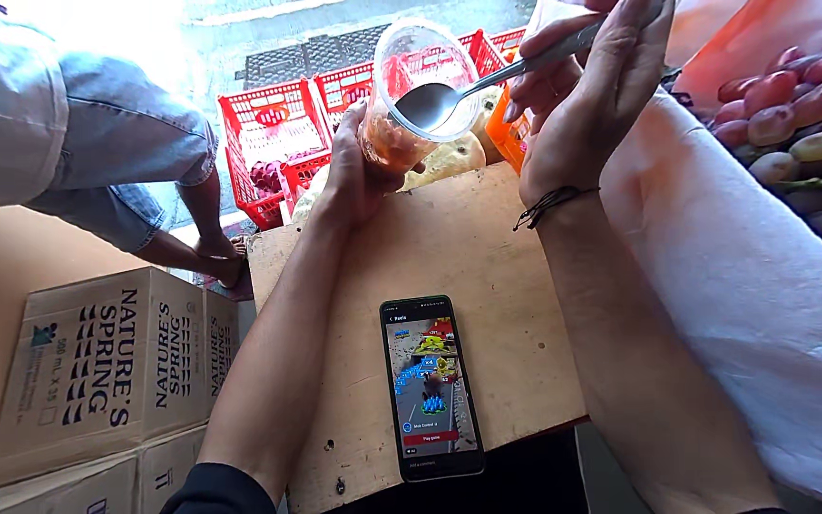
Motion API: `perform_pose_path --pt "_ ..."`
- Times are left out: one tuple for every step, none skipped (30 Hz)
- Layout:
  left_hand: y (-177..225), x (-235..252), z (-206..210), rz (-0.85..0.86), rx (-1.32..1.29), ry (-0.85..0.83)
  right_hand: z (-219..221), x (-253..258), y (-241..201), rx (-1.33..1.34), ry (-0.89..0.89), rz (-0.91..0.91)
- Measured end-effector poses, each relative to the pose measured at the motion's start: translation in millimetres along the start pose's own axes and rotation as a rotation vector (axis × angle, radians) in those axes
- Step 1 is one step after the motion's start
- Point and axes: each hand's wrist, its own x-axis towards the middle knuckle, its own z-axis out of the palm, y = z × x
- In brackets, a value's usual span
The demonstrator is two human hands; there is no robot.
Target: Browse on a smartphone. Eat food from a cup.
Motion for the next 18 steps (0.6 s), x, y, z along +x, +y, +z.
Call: perform_pose_path --pt "0 0 0 -0.004 -0.006 0.003 0 0 0 -0.003 0.002 0.001" --pt "0 0 0 -0.007 -0.012 0.004 -1 0 0 -0.002 0.001 0.007" --pt "1 0 0 -0.005 -0.012 0.004 0 0 1 0.003 0.002 0.011" --pt "1 -1 -1 -0.007 -0.008 0.005 1 0 1 0.004 0.003 0.015" --pt "1 -1 -1 -0.007 -0.006 0.001 1 -1 1 0.005 0.005 0.017" --pt "2 -1 -1 -0.006 -0.003 0.001 2 -1 1 0.005 0.005 0.018" --pt "0 -1 -1 -0.006 -0.001 -0.002 0 -1 1 -0.001 0.004 0.019" --pt "-2 0 -1 0.002 -0.002 -0.009 -2 -1 2 -0.013 -0.006 0.014" --pt "-3 0 -1 0.008 -0.010 -0.013 -4 1 3 -0.028 -0.020 0.010" --pt "-4 1 -1 0.015 -0.024 -0.011 -7 2 4 -0.041 -0.031 0.007" --pt "-5 2 -2 0.021 -0.027 -0.008 -8 4 5 -0.050 -0.043 0.005" --pt "-6 3 -4 0.020 -0.024 -0.001 -9 2 6 -0.055 -0.050 0.014" --pt "-7 5 -6 0.022 -0.012 0.002 -9 1 7 -0.045 -0.051 0.026" --pt "-6 7 -8 0.019 0.002 0.001 -8 0 7 -0.028 -0.043 0.043" --pt "-5 9 -9 0.017 0.012 -0.001 -6 0 6 -0.014 -0.028 0.048" --pt "-6 9 -9 0.012 0.018 -0.005 -5 0 5 -0.009 -0.015 0.045" --pt "-5 9 -8 0.011 0.023 -0.011 -4 0 5 -0.012 -0.007 0.031" --pt "-6 8 -7 0.010 0.025 -0.019 -3 0 3 -0.031 -0.006 0.016"
